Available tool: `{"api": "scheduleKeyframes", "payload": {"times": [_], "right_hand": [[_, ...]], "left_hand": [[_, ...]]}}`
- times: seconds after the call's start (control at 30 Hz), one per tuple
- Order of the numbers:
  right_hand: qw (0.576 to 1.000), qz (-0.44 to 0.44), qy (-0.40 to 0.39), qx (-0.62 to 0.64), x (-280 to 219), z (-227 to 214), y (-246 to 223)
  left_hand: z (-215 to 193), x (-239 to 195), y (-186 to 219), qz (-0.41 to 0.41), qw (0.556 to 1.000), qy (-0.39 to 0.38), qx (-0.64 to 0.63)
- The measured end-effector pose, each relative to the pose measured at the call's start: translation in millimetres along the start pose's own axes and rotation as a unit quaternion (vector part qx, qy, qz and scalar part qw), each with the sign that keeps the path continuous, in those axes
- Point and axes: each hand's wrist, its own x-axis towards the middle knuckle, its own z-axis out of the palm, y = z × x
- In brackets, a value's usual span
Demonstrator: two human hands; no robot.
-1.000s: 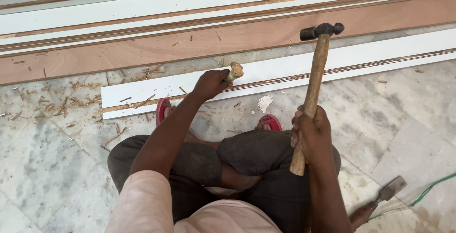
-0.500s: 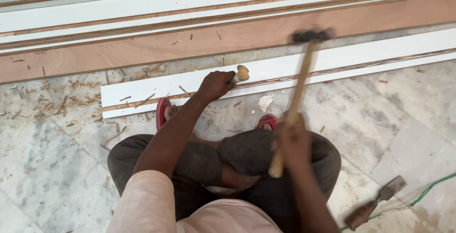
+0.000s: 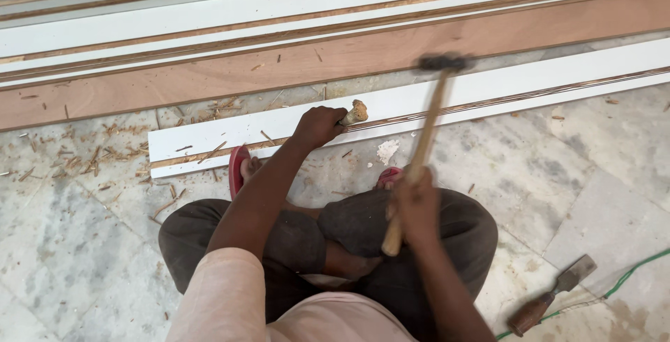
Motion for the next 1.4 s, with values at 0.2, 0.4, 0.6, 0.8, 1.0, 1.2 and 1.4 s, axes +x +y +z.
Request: {"api": "scheduleKeyframes", "payload": {"times": [0.2, 0.4, 0.6, 0.8, 1.0, 1.2, 1.4], "right_hand": [[0.983, 0.121, -0.139, -0.011, -4, 3, 17], [0.997, 0.046, -0.033, 0.057, 0, -21, -31], [0.998, -0.013, 0.006, 0.065, -9, -38, -71], [0.996, -0.041, -0.002, 0.077, -10, -43, -85], [0.996, -0.047, 0.001, 0.075, -10, -45, -90], [0.996, -0.061, 0.016, 0.067, -13, -48, -99], [0.994, -0.038, 0.084, 0.057, -2, -42, -65]], "left_hand": [[3, -14, -34, -0.014, 0.995, -0.035, 0.092], [-22, -23, -44, 0.003, 1.000, 0.031, 0.003], [-25, -20, -10, -0.008, 0.998, 0.032, -0.047], [-23, -14, -6, -0.004, 0.998, 0.032, -0.047], [-13, -11, -5, 0.014, 0.999, 0.034, -0.025], [-12, -13, -6, -0.003, 1.000, 0.009, -0.005], [-7, -10, -7, 0.020, 0.999, 0.023, -0.013]]}}
